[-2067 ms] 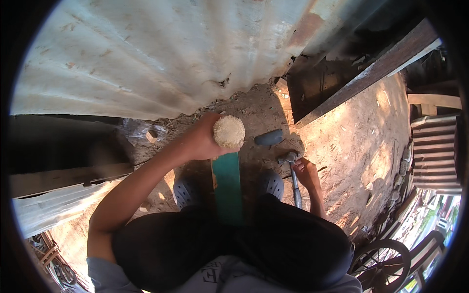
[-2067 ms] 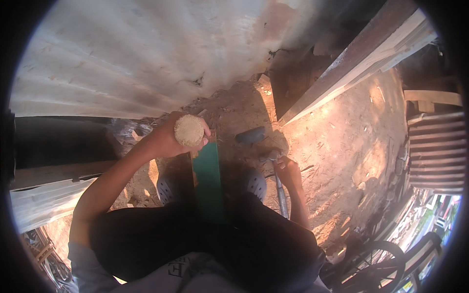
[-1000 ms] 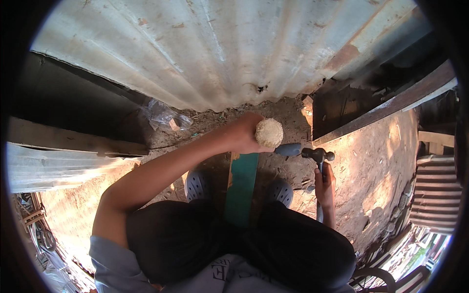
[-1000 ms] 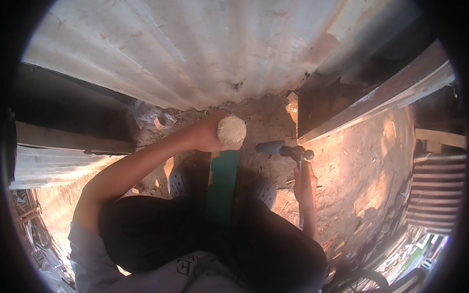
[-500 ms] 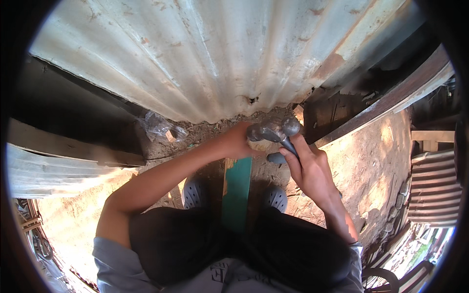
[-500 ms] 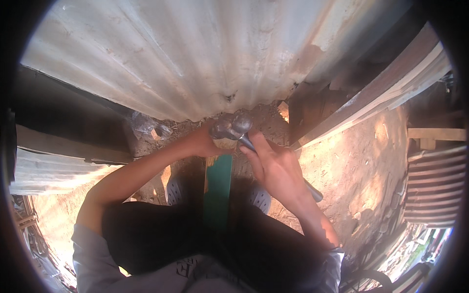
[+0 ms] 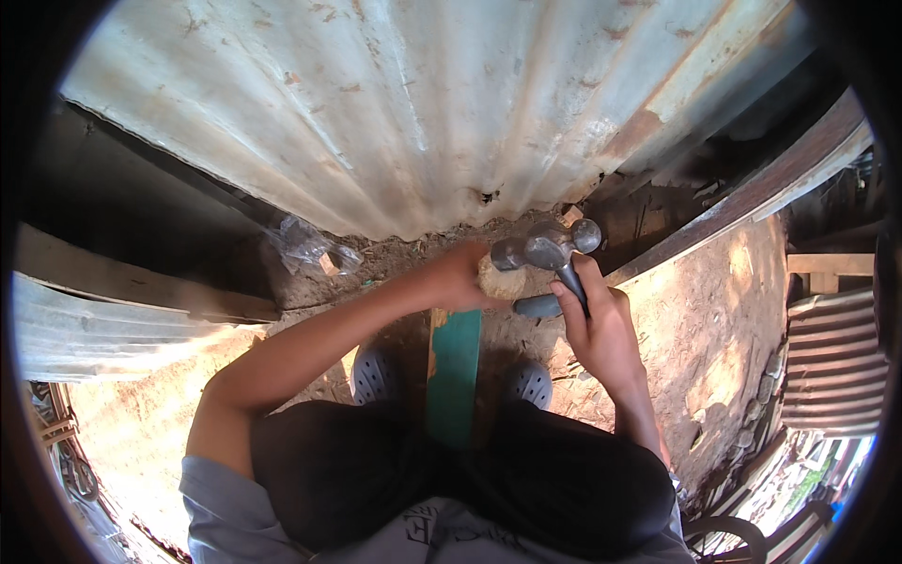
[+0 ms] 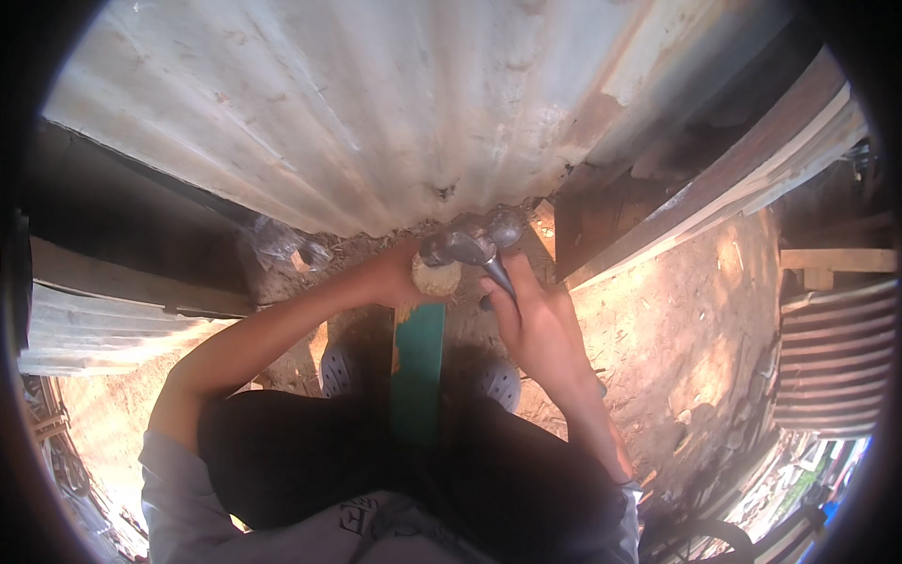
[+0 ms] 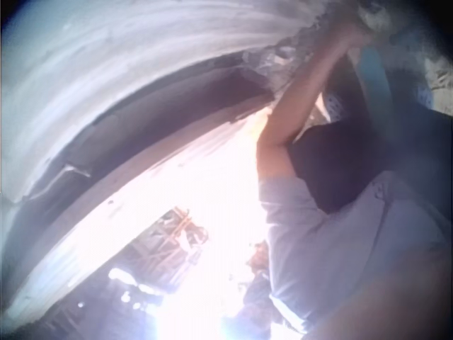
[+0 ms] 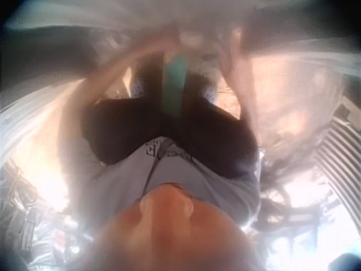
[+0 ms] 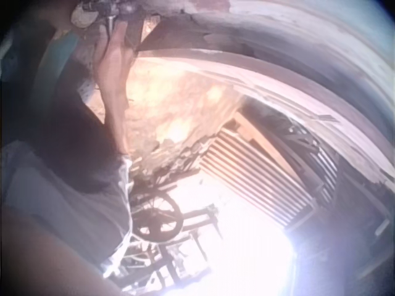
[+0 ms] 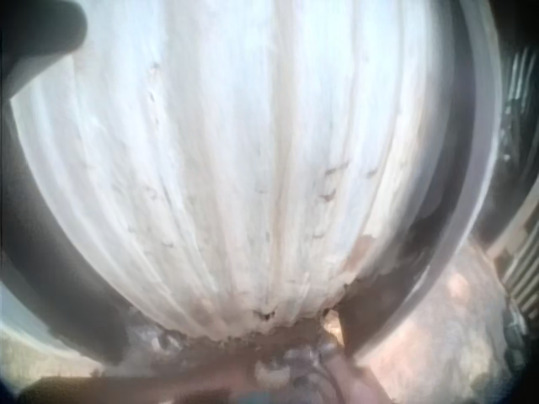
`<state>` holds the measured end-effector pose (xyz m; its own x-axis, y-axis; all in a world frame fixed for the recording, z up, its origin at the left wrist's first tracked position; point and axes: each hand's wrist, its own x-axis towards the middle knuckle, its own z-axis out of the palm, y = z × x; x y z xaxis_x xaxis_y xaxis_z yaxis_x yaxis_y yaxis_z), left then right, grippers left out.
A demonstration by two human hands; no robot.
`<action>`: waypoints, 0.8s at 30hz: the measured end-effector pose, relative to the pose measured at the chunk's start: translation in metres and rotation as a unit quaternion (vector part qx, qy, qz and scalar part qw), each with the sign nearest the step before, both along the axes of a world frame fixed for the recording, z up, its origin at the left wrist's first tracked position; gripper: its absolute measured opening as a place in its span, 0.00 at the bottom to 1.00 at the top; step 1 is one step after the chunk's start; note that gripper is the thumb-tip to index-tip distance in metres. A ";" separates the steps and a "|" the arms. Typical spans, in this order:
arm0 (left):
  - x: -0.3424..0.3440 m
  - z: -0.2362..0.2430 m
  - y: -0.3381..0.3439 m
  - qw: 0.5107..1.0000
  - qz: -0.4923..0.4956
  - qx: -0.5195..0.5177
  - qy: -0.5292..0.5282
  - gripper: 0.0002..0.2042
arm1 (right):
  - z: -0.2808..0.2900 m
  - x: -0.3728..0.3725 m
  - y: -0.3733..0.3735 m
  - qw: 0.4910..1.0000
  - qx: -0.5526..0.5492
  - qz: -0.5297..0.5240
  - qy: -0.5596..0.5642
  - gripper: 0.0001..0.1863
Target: The person sits on the ground and uses a hammer and chisel to carve a small cylindrical piece of wood placed on a green board. They repeatedly strike the chisel to shape the wood, occasionally adjusting its position.
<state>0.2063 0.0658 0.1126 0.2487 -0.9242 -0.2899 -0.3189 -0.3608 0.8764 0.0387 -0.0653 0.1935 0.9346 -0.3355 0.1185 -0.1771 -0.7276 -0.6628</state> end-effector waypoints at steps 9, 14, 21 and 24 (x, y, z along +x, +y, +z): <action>0.001 -0.031 -0.003 0.998 0.020 -0.010 0.061 0.31 | 0.001 -0.007 -0.001 0.993 0.093 -0.072 -0.012 0.10; -0.004 -0.020 -0.001 0.999 -0.052 0.007 0.002 0.33 | -0.003 -0.012 -0.004 0.993 0.096 -0.068 -0.026 0.10; -0.018 -0.034 -0.014 0.964 0.071 -0.254 -0.032 0.35 | -0.010 -0.013 0.002 0.985 0.144 -0.074 -0.056 0.09; -0.008 -0.034 -0.009 0.978 0.083 -0.193 -0.014 0.33 | -0.010 -0.015 0.001 0.984 0.157 -0.066 -0.045 0.08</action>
<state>0.1986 0.0564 0.0784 0.4071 -0.9097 0.0818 -0.3101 -0.0535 0.9492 0.0233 -0.0648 0.1830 0.8708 -0.4868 0.0690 -0.1872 -0.4581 -0.8690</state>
